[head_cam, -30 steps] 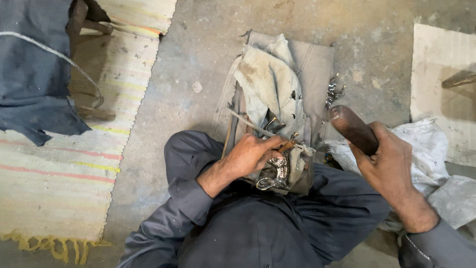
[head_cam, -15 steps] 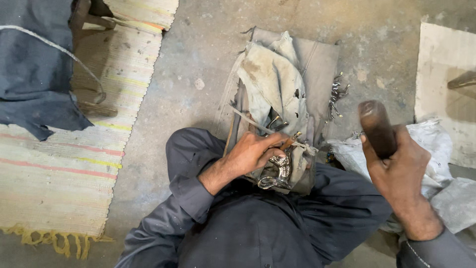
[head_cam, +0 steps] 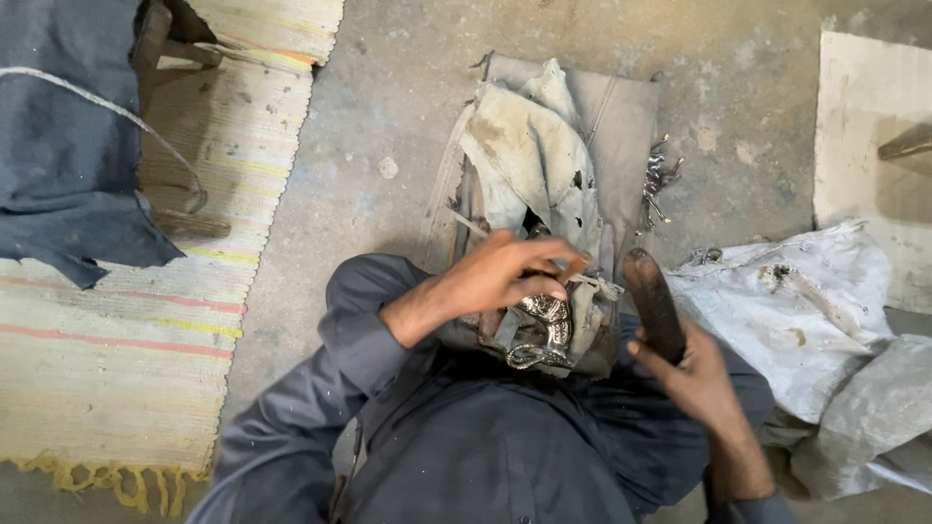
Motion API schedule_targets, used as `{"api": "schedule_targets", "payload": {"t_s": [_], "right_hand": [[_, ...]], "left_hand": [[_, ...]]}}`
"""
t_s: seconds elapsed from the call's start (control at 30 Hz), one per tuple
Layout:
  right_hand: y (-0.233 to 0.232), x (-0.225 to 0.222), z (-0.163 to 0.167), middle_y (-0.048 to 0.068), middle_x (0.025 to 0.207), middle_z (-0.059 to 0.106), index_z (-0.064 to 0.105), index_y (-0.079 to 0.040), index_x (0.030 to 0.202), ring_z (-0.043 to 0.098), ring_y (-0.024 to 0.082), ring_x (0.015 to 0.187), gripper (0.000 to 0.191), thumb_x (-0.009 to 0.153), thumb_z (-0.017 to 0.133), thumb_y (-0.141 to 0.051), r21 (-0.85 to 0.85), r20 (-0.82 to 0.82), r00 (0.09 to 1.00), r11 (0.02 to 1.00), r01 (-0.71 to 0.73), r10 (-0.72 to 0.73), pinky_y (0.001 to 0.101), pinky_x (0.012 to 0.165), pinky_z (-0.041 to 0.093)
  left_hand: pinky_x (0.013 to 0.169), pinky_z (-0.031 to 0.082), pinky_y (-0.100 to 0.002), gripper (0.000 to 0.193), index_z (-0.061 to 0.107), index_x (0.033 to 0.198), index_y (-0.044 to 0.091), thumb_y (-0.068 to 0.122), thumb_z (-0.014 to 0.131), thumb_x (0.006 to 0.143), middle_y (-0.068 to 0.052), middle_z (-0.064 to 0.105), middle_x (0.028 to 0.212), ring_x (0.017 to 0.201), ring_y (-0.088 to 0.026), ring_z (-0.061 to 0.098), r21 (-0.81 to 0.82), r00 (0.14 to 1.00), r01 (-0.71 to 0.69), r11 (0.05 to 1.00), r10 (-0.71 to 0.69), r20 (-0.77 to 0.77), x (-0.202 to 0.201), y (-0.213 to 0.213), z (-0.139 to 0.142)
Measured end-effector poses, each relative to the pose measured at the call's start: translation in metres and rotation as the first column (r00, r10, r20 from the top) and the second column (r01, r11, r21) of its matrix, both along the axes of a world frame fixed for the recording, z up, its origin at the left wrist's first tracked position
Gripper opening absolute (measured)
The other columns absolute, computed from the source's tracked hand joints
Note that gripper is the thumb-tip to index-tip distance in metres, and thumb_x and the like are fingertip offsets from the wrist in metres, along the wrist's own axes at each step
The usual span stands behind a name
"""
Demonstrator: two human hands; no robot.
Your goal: The person sits on the floor with a cloth-covered cushion on their lap holding a silver-colored metal ornament. They hold a small punch against the ornament and repeatedly strike it with a wooden mallet, repositioning the ornament and punch to work different spots, and at times hold the ornament up to reposition it.
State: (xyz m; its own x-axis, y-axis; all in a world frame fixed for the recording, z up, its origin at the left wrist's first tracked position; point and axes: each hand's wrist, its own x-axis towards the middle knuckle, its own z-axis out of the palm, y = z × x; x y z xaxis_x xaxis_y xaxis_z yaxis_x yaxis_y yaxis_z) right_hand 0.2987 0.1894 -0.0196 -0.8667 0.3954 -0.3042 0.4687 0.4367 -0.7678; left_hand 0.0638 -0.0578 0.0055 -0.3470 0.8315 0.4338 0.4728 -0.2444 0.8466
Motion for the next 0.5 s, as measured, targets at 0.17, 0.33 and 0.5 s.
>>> {"api": "schedule_targets", "payload": {"t_s": [0.17, 0.33, 0.5], "right_hand": [[-0.034, 0.035, -0.045, -0.001, 0.098, 0.064, 0.060, 0.000, 0.117, 0.057, 0.007, 0.091, 0.036, 0.087, 0.076, -0.011, -0.224, -0.158, 0.984, 0.974, 0.040, -0.077, 0.0246, 0.081, 0.049], [-0.067, 0.052, -0.047, 0.003, 0.094, 0.063, 0.063, 0.000, 0.119, 0.055, 0.009, 0.085, 0.037, 0.089, 0.077, -0.014, -0.188, -0.096, 0.967, 0.958, 0.217, -0.237, 0.0243, 0.072, 0.046], [-0.084, 0.052, -0.033, 0.006, 0.087, 0.071, 0.064, -0.004, 0.120, 0.059, 0.011, 0.071, 0.041, 0.085, 0.079, -0.019, 0.177, 0.011, 0.928, 0.915, 0.364, -0.371, 0.0299, 0.063, 0.051]], "left_hand": [[0.068, 0.053, -0.045, 0.045, 0.065, 0.123, 0.011, 0.021, 0.082, 0.083, -0.013, 0.077, 0.086, 0.084, -0.033, 0.075, -0.312, 0.938, 0.273, 0.910, -0.323, -0.122, -0.015, 0.031, 0.007], [0.070, 0.053, -0.049, 0.046, 0.067, 0.121, 0.014, 0.017, 0.082, 0.078, -0.013, 0.075, 0.085, 0.083, -0.036, 0.073, -0.397, 0.847, 0.316, 0.862, -0.444, -0.291, -0.012, 0.046, 0.010], [0.072, 0.053, -0.051, 0.043, 0.066, 0.118, 0.013, 0.016, 0.082, 0.078, -0.013, 0.076, 0.090, 0.090, -0.038, 0.071, -0.415, 0.787, 0.319, 0.852, -0.482, -0.384, -0.011, 0.053, 0.011]]}}
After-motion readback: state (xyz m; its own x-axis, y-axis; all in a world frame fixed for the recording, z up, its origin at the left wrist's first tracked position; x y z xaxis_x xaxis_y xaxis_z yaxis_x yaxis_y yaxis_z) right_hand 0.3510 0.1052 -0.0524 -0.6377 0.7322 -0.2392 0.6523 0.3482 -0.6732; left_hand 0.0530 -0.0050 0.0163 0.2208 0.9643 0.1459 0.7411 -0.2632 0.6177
